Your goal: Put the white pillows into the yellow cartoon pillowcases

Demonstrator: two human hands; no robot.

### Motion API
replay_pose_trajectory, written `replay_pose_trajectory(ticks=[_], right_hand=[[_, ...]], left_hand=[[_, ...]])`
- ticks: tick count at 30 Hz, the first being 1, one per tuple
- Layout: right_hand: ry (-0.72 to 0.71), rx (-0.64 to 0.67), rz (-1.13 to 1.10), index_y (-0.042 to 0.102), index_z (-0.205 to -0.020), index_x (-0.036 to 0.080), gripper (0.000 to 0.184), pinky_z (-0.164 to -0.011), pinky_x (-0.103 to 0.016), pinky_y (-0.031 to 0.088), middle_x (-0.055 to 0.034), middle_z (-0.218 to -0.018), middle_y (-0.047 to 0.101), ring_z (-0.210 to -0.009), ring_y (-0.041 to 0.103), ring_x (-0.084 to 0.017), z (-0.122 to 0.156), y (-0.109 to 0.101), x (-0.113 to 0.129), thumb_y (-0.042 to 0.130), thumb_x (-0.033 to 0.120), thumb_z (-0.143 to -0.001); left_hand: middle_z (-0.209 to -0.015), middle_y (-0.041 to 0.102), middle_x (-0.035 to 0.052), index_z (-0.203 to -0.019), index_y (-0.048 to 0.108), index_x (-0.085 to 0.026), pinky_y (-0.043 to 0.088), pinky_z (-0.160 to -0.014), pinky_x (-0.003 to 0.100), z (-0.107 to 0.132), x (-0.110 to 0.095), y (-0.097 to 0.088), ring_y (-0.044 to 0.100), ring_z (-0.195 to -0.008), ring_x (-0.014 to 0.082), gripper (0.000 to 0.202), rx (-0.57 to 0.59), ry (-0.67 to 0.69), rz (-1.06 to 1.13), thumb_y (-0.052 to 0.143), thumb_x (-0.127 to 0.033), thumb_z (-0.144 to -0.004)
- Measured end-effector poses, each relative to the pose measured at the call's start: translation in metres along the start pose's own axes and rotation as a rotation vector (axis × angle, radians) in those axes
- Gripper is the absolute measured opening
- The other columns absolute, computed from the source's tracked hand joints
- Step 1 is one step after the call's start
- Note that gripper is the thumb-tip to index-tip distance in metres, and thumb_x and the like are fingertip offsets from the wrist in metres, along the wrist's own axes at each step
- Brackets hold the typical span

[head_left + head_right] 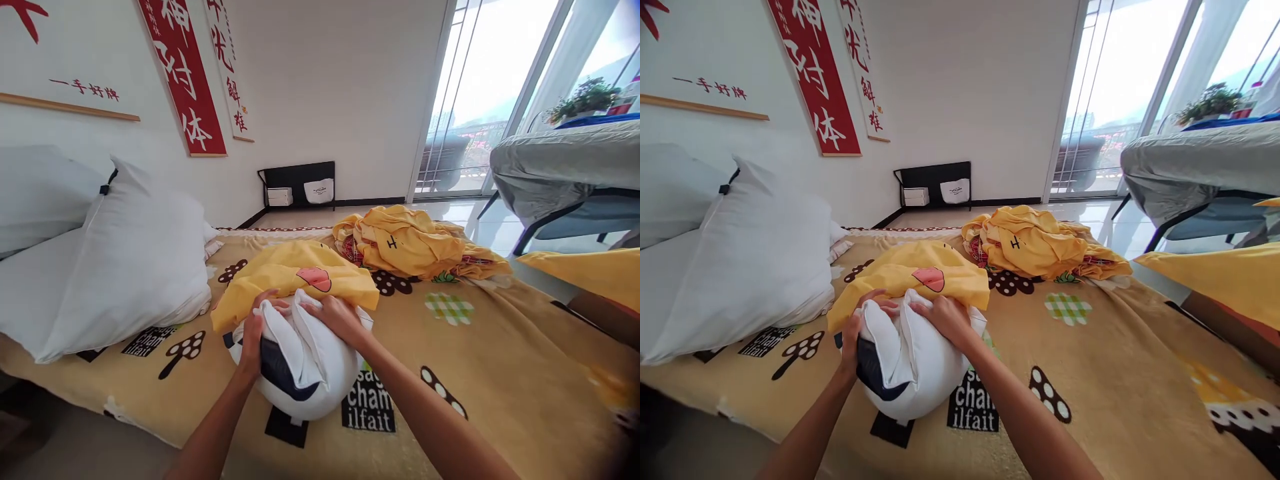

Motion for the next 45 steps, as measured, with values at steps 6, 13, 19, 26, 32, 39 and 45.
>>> replay_pose_trajectory(ticks=[6,13,19,26,32,39,45], right_hand=[[-0.136,-0.079,-0.229,0.049,-0.055,0.021,0.068,-0.059,-0.027,0.036,-0.0037,-0.059,0.058,-0.059,0.052,-0.016,0.009,-0.004,-0.006,0.014,0.066,-0.092],[-0.214,0.059,-0.14,0.061,-0.069,0.019,0.054,-0.061,-0.026,0.038,-0.0057,-0.07,0.067,-0.064,0.058,-0.017,0.002,0.005,0.03,0.025,0.048,-0.097],[0.04,-0.015,0.098,0.07,-0.08,0.014,0.044,-0.065,-0.029,0.041,-0.0154,-0.085,0.072,-0.078,0.066,-0.024,0.0,0.003,0.012,0.033,0.032,-0.095],[0.081,-0.217,-0.058,0.069,-0.078,0.017,0.033,-0.067,-0.026,0.04,-0.0093,-0.083,0.073,-0.076,0.065,-0.019,0.01,-0.017,0.0,0.041,0.03,-0.09],[-0.022,-0.625,-0.483,0.06,-0.111,0.015,0.041,-0.087,-0.036,0.045,-0.013,-0.11,0.067,-0.103,0.061,-0.023,0.106,-0.045,0.003,0.036,0.044,-0.095],[-0.105,-0.829,-0.125,0.01,-0.15,0.007,0.113,-0.104,-0.059,0.03,-0.0282,-0.146,0.031,-0.135,0.03,-0.04,0.176,-0.009,0.069,0.066,0.064,-0.07],[-0.127,-0.805,-0.139,0.026,-0.143,0.011,0.088,-0.094,-0.052,0.04,-0.0187,-0.12,0.055,-0.111,0.05,-0.034,0.139,-0.015,0.071,0.066,0.032,-0.068]], left_hand=[[-0.093,0.064,0.0051,-0.096,0.057,-0.018,0.042,-0.084,0.033,-0.017,0.004,0.03,0.058,-0.09,0.0212,0.034,0.141,-0.123,-0.186,0.051,-0.049,-0.084],[-0.096,0.062,0.0033,-0.108,0.056,-0.018,0.039,-0.089,0.029,-0.026,0.006,0.034,0.056,-0.093,0.018,0.039,0.178,-0.079,-0.052,0.037,-0.048,-0.091],[-0.096,0.062,0.003,-0.107,0.061,-0.02,0.04,-0.089,0.029,-0.029,-0.001,0.058,0.055,-0.094,0.0194,0.036,0.385,-0.07,-0.058,0.049,-0.046,-0.085],[-0.066,0.05,-0.0019,-0.067,0.053,-0.018,0.039,-0.066,0.024,-0.027,-0.001,0.074,0.046,-0.067,0.0129,0.034,0.457,-0.086,-0.087,0.047,-0.045,-0.085],[-0.058,0.042,-0.0033,-0.056,0.042,-0.019,0.032,-0.059,0.024,-0.035,0.013,0.071,0.038,-0.059,0.0109,0.036,0.398,-0.101,-0.1,0.046,-0.044,-0.083],[-0.056,0.039,-0.0037,-0.054,0.04,-0.02,0.034,-0.062,0.026,-0.044,0.035,0.063,0.037,-0.059,0.0119,0.034,0.335,-0.212,-0.024,0.054,-0.045,-0.073],[-0.058,0.049,-0.0015,-0.054,0.046,-0.021,0.042,-0.065,0.029,-0.047,0.033,0.052,0.045,-0.061,0.0137,0.031,0.264,-0.303,0.022,0.057,-0.047,-0.066]])
Point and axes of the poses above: each hand's wrist, its own z-axis away from the middle knuckle, its own y-axis out of the palm, x = y × z, the point moved 10 cm from there along -z, towards the middle knuckle
